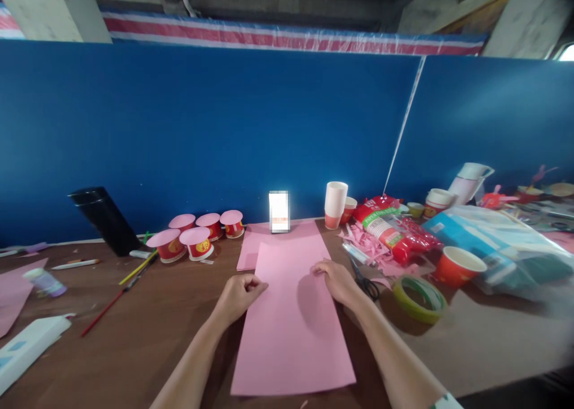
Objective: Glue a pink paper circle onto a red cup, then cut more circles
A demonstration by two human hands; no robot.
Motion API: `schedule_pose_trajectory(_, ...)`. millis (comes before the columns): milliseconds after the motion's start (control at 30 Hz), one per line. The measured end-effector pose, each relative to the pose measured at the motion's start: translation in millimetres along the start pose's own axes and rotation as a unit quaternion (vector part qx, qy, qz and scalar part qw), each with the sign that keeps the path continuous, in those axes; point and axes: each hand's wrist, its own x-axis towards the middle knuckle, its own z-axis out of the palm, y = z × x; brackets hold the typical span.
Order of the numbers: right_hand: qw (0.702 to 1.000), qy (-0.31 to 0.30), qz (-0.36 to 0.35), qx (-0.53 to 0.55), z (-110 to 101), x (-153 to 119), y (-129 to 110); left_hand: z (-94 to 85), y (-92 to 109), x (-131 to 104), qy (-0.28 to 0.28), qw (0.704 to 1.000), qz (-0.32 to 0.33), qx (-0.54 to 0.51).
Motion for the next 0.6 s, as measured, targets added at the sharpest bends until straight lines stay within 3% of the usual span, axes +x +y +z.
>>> schedule_pose_trajectory(100,1.0,0.009,0.013,-0.022,-1,-1,-2,0.8,6,-5,-0.026,0.992,0.005,0.123)
schedule_pose_trajectory(233,0.996,0.041,-0.029,-0.074,0,-6,-18,2.5,10,-8,0.125,0.958,0.017,0.256)
schedule_pose_trajectory(267,0.994,0.037,-0.045,-0.092,1,-8,-23,4.5,9,-8,0.14,0.953,0.03,0.268)
schedule_pose_trajectory(333,0.99,0.008,-0.072,-0.119,5,-12,-31,10.4,7,-7,0.104,0.956,0.074,0.265)
schedule_pose_trajectory(467,0.986,-0.048,-0.066,-0.147,13,-18,-37,22.8,-3,-7,-0.048,0.962,0.146,0.227)
schedule_pose_trajectory(600,0.984,-0.047,-0.061,-0.163,16,-19,-38,27.1,-11,-8,-0.079,0.966,0.14,0.203)
